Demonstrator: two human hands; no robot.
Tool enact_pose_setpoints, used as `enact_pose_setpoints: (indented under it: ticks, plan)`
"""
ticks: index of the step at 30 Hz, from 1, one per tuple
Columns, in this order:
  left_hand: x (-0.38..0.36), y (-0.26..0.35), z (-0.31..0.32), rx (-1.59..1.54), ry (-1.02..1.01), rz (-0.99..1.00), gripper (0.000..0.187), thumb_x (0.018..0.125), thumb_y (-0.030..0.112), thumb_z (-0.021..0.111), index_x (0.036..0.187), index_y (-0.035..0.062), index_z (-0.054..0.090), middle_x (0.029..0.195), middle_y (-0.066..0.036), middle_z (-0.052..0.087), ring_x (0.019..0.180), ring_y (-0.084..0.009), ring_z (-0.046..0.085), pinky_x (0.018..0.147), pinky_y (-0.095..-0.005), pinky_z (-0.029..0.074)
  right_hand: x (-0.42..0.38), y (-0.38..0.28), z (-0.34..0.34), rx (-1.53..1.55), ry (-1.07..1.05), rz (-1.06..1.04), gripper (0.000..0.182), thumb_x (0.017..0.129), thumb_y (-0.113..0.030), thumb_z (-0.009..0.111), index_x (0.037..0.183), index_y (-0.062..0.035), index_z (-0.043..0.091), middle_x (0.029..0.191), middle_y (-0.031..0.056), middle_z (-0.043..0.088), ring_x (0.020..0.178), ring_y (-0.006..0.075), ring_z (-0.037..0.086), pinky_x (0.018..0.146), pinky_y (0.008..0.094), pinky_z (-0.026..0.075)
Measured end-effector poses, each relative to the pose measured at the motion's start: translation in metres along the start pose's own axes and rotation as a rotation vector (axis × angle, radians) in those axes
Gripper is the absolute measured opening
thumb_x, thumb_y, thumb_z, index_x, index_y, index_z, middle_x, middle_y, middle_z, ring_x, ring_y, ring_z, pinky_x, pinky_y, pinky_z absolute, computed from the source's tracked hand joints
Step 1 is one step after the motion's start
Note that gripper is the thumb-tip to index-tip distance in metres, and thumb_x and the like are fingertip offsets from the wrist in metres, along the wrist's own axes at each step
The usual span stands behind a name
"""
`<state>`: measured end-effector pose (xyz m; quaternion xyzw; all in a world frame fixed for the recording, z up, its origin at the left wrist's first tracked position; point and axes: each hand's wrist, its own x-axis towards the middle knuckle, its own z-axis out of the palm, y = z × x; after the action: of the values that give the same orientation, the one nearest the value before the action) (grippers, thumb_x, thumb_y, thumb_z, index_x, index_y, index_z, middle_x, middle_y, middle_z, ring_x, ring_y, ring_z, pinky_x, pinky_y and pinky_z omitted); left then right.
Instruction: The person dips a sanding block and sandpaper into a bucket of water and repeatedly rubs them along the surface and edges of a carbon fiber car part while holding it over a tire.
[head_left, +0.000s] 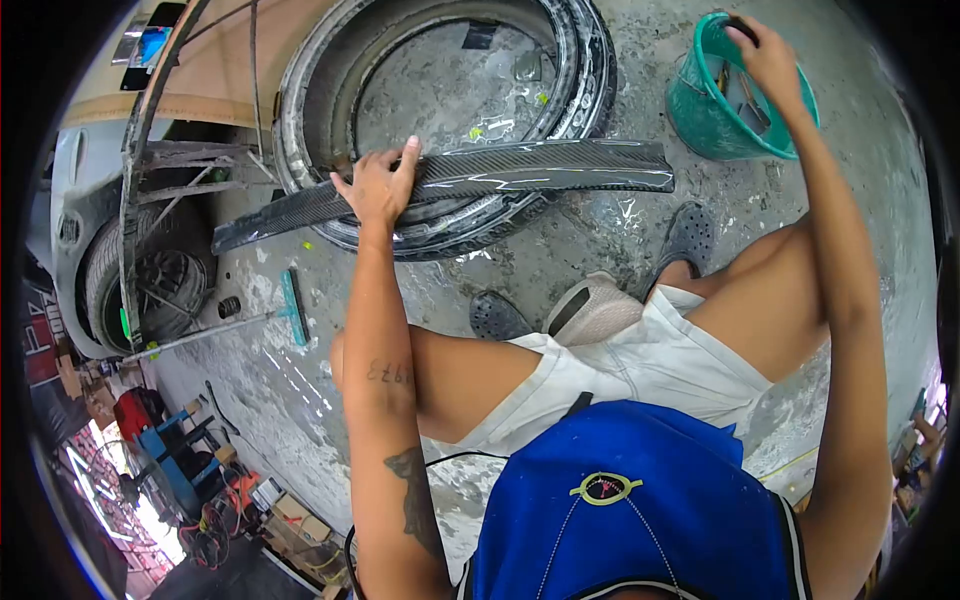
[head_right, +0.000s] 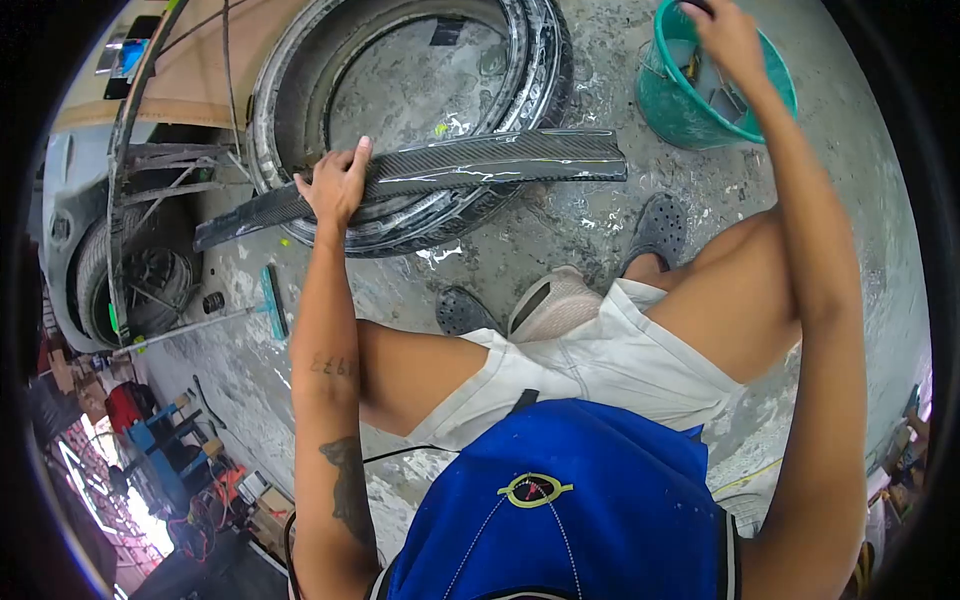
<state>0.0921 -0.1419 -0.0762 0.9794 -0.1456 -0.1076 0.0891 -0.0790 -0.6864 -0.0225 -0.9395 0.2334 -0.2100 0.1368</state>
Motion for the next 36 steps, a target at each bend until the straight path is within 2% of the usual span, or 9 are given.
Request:
enact_pose_setpoints:
  ticks: [3,7,9,16,20,21,25,30,36]
  plan:
    - [0.003,0.0,0.002,0.014,0.059,-0.049,0.078,0.09,0.08,0.039,0.119,0.0167,0.076,0.14,-0.011,0.062,0.145,-0.0283,0.04,0.12,-0.0642,-0.003,0.021,0.092,0.034,-0.166,-0.603,0.24,0.036,0.092,-0.03,0.068,0.114,-0.002,0.07,0.107,0.0219,0.073,0.102,0.0363,0.07,0.093,0.0449,0.051]
    - [0.004,0.005,-0.002,-0.016,0.028,-0.107,0.077,0.088,0.08,0.041,0.118,0.0184,0.077,0.138,-0.012,0.063,0.145,-0.0287,0.04,0.12,-0.0645,-0.002,-0.017,0.1,0.081,-0.404,-1.115,0.036,0.051,0.088,-0.038,0.069,0.118,0.0035,0.068,0.121,0.0243,0.069,0.11,0.0357,0.066,0.095,0.0411,0.05]
    - [0.007,0.007,-0.003,0.007,0.043,-0.127,0.076,0.087,0.081,0.043,0.115,0.0198,0.078,0.138,-0.013,0.063,0.146,-0.0292,0.04,0.12,-0.0639,0.0,-0.052,0.23,0.164,0.459,-1.04,0.352,0.059,0.091,-0.044,0.064,0.126,0.0026,0.067,0.131,0.0205,0.065,0.121,0.0324,0.062,0.1,0.0394,0.047]
    - [0.014,0.015,-0.006,0.167,-0.057,-0.224,0.068,0.087,0.073,0.047,0.114,0.0185,0.078,0.141,-0.013,0.061,0.143,-0.0267,0.042,0.122,-0.0605,0.006,-0.041,0.2,0.158,0.0,-1.071,0.614,0.062,0.096,-0.047,0.057,0.133,0.0021,0.063,0.136,0.0168,0.063,0.126,0.0289,0.058,0.104,0.039,0.043]
    - [0.013,0.015,-0.004,0.131,-0.029,-0.242,0.066,0.086,0.068,0.051,0.115,0.0153,0.078,0.14,-0.012,0.062,0.142,-0.0251,0.044,0.123,-0.0576,0.009,-0.026,0.112,0.084,-0.29,-0.908,-0.175,0.032,0.097,-0.028,0.056,0.113,-0.0043,0.072,0.106,0.0212,0.073,0.108,0.0353,0.068,0.103,0.047,0.044]
    - [0.014,0.014,-0.004,0.124,-0.029,-0.253,0.068,0.085,0.069,0.051,0.115,0.0143,0.078,0.139,-0.012,0.062,0.142,-0.0248,0.044,0.123,-0.0566,0.009,-0.022,0.129,0.09,-0.077,-0.516,-0.151,0.026,0.096,-0.026,0.063,0.106,-0.0045,0.074,0.094,0.0193,0.072,0.093,0.0344,0.07,0.092,0.0425,0.051]
    - [0.014,0.008,0.004,0.144,0.041,-0.18,0.067,0.087,0.07,0.049,0.109,0.0142,0.079,0.127,-0.017,0.068,0.134,-0.0315,0.052,0.121,-0.0588,0.015,-0.024,-0.017,-0.005,0.075,-0.166,0.182,0.024,0.095,-0.025,0.069,0.105,-0.0037,0.074,0.094,0.014,0.074,0.087,0.0262,0.071,0.08,0.0312,0.052]
    - [0.008,0.008,0.002,0.125,0.111,-0.094,0.064,0.089,0.066,0.048,0.114,0.0166,0.078,0.136,-0.011,0.064,0.147,-0.0296,0.037,0.122,-0.0601,0.009,-0.128,-0.145,0.045,0.467,-0.393,-0.386,0.04,0.078,0.01,0.059,0.11,-0.0085,0.074,0.1,0.0094,0.075,0.092,0.0242,0.071,0.087,0.0355,0.056]
    - [0.014,0.005,-0.002,0.15,-0.015,-0.184,0.061,0.088,0.065,0.049,0.109,0.0173,0.079,0.132,-0.013,0.067,0.133,-0.0315,0.053,0.119,-0.0568,0.02,-0.151,-0.249,0.11,0.544,-0.316,-0.628,0.032,0.074,0.003,0.066,0.104,-0.008,0.072,0.1,0.0107,0.072,0.098,0.0296,0.066,0.088,0.0404,0.055]
